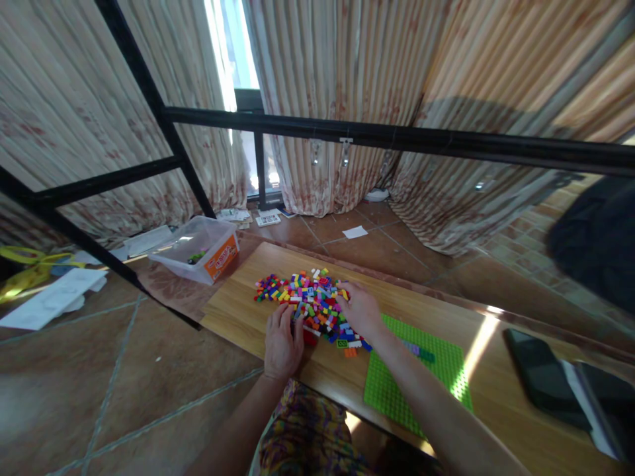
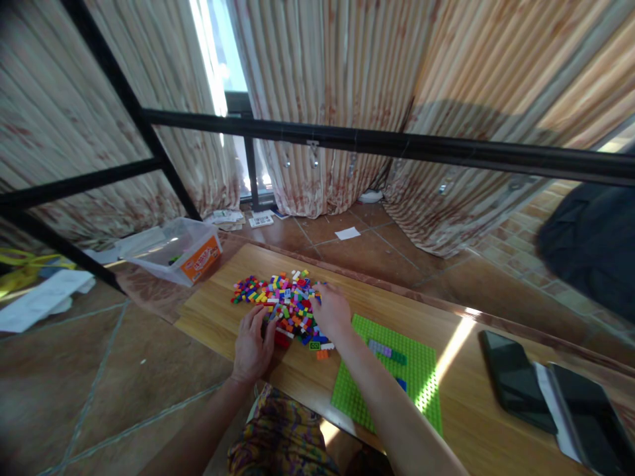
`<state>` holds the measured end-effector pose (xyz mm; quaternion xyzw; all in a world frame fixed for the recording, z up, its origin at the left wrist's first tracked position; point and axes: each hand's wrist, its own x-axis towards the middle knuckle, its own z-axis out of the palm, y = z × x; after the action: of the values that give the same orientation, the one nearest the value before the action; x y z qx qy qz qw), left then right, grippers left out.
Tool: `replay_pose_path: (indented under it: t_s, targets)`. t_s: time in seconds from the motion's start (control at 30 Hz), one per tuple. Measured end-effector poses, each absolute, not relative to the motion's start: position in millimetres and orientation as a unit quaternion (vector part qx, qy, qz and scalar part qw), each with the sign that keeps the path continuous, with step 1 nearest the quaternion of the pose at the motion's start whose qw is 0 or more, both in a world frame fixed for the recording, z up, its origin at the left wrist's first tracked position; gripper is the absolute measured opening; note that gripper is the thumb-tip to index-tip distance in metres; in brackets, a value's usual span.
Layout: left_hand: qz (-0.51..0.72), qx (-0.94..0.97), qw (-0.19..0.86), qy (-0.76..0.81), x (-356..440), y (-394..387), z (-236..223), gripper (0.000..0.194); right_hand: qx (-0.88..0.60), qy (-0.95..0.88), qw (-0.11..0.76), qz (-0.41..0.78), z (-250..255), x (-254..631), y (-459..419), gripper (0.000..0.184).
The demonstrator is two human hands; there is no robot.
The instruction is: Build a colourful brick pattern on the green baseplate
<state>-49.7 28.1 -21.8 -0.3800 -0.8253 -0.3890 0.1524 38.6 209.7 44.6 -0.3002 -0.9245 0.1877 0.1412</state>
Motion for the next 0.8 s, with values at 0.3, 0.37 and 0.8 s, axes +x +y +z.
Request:
replay_pose_path:
  t_s: [0.3,0.37,0.8]
  targets:
    - [-0.389,-0.372,0.153,-0.829,-48,28,-21,0.03,-0.266,-0.938,0.122,0.185,40,-19,223,0.021]
    - [-0.393,-0.369,0.153,-0.828,-48,29,-20,0.03,-0.267,-0.933,0.128,0.205,38,-17,224,0.019]
    - [-0.494,-0.444,0.023,-0.747,-19,6,17,0.046,-0.29,-0.428,0.253,0.818,38,90,108,0.031]
